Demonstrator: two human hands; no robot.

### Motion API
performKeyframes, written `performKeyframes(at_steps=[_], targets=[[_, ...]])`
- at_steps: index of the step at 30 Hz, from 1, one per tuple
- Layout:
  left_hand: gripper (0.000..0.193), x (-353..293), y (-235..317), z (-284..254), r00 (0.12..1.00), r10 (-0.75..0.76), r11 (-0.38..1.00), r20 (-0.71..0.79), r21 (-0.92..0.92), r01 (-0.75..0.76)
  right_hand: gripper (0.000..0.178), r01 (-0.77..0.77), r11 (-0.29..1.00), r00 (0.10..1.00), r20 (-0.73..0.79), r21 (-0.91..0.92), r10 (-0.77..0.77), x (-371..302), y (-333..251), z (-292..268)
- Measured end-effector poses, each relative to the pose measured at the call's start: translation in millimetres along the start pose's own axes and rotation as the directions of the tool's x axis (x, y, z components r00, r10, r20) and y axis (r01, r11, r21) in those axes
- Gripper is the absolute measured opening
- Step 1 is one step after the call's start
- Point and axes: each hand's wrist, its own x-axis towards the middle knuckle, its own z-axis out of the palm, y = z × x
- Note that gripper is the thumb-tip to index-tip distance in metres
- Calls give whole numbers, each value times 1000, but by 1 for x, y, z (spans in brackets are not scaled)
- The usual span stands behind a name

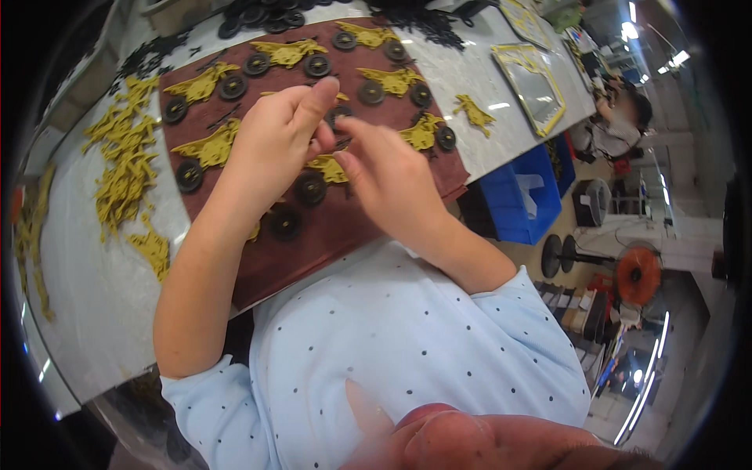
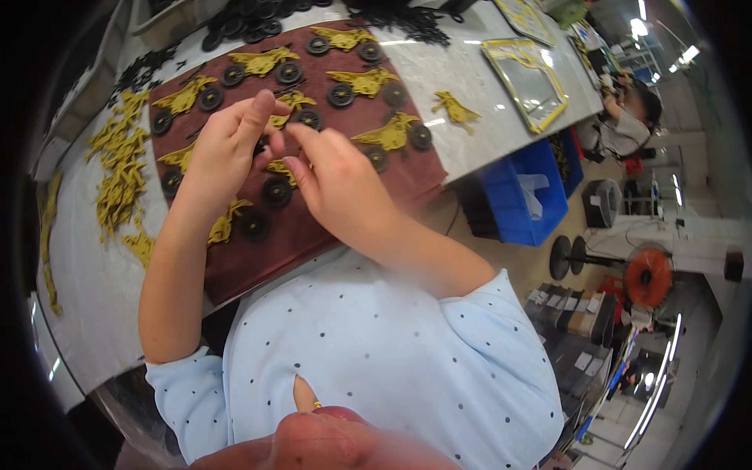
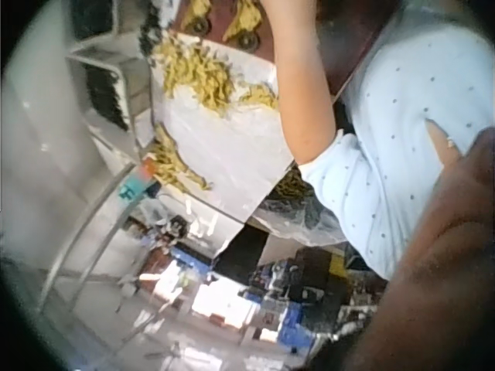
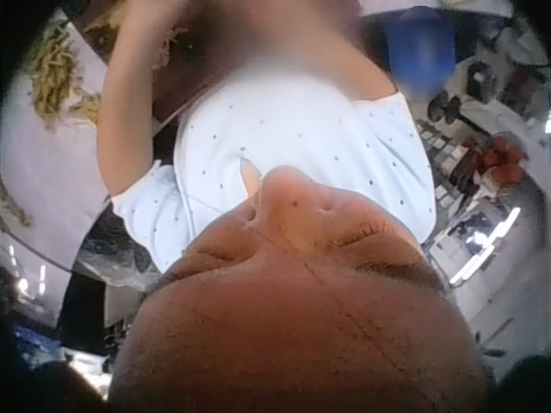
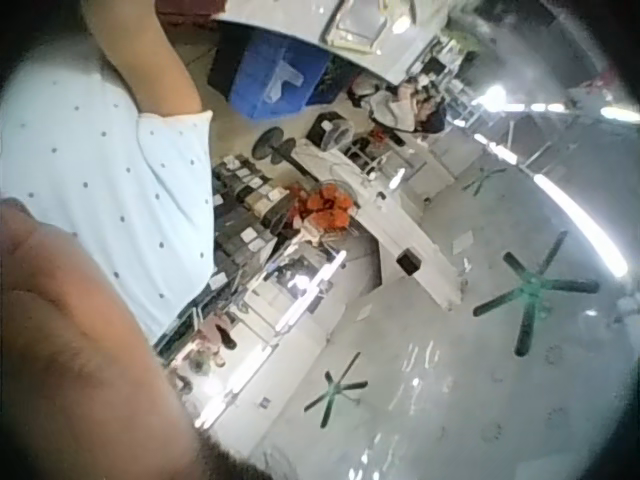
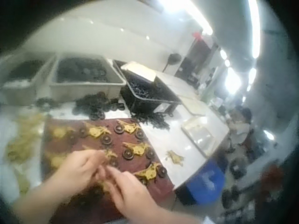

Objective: The person assembles toy motorcycles by attaching wheels and handlebars to motorcycle frames by hand, then places the completed toy motorcycles onto a tray.

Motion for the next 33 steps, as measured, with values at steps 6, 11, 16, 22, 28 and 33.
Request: performKeyframes(at_steps=[6, 11, 16, 22, 28, 33], targets=[[76, -22, 3, -22, 986, -142, 932, 89, -324, 163, 34, 149, 943, 987, 15, 296, -161, 11, -9, 11], [74, -41, -2, -36, 990, -115, 930, 78, -342, 135, 34, 259, 905, 964, -30, 338, -265, 15, -13, 27], [73, -50, -17, -46, 974, -185, 898, 132, -380, 222, 28, 344, 873, 934, -32, 344, -356, 23, -21, 39], [56, -61, -27, -61, 955, -246, 886, 166, -360, 291, 14, -111, 857, 953, 299, 504, -52, 19, -26, 38], [25, -74, -36, -88, 988, -145, 978, -44, 142, 150, 17, -448, 468, 862, 506, 762, 2, 18, -25, 34], [18, -83, -39, -91, 995, -89, 924, -52, 368, 101, 19, -304, 773, 903, 426, 557, 48, 7, -34, 35]])
